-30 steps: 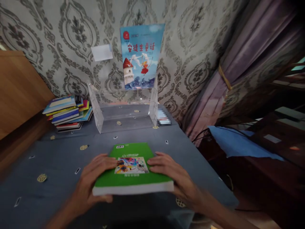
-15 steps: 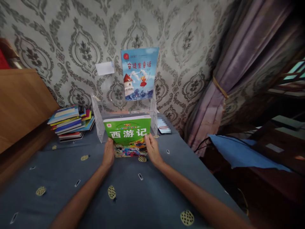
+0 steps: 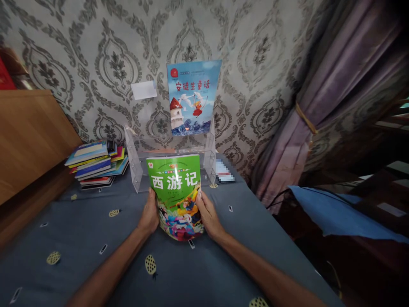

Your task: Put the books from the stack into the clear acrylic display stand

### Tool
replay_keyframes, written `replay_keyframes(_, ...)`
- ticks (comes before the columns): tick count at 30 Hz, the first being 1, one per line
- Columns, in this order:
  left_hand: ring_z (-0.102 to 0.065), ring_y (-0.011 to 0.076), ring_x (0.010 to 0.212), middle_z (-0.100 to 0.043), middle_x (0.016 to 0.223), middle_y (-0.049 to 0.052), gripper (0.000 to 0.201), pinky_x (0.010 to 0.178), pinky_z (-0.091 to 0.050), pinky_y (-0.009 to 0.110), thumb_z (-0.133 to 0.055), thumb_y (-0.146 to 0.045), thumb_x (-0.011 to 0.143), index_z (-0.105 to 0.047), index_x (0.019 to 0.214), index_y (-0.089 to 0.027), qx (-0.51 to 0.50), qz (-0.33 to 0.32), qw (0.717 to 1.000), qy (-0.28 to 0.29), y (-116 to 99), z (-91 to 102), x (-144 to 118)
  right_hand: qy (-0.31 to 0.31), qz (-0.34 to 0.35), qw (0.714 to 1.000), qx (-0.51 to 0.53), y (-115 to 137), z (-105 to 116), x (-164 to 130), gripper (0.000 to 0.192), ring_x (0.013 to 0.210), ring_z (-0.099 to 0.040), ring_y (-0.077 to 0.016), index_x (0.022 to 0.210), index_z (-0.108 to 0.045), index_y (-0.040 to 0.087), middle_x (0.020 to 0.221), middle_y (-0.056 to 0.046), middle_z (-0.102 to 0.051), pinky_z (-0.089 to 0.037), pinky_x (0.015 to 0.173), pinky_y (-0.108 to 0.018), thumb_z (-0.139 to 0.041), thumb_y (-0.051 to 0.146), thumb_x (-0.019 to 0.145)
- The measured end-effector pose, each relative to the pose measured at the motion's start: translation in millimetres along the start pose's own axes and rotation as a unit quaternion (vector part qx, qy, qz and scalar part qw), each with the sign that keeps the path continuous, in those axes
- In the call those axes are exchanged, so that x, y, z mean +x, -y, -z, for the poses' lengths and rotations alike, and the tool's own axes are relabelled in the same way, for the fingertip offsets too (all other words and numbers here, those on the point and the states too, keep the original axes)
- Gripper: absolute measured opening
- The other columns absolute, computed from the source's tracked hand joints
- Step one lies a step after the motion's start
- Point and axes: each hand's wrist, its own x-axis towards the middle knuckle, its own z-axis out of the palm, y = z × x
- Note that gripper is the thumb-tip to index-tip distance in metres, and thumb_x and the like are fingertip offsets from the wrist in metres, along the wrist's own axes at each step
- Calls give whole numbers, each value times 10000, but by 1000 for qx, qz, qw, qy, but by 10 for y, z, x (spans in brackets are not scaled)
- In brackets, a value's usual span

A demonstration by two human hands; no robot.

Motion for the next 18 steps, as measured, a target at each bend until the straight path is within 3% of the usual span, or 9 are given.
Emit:
replay_keyframes(4, -638, 267, 1199, -661, 1318, 87, 644, 1082, -466, 468, -360, -641, 971, -479, 1451, -228, -44, 8, 999, 2, -43, -35, -105, 36, -71, 994, 69, -31, -73, -124, 570, 1110, -653, -286, 1198, -626, 255, 1084, -55, -735, -539, 929, -431, -552, 703, 854)
replay_keyframes(10, -677, 287, 1131, -681, 1273, 130, 679, 1042, -498, 472, -426, -652, 944, -503, 1429, -184, -31, 101, 994, 41, -126, 93, -212, 62, -130, 983, 116, -33, -69, -306, 579, 1087, -678, -285, 1202, -639, 230, 1054, -63, -755, -550, 919, -432, -623, 672, 829)
replay_keyframes(18, -701, 303, 1080, -699, 1233, 147, 612, 997, -528, 456, -441, -580, 967, -536, 1397, -155, -28, 218, 974, 51, -153, 181, -358, 1, -119, 989, 88, -34, 58, -316, 533, 957, -706, -266, 1147, -662, 225, 1008, -46, -762, -562, 849, -386, -657, 639, 812)
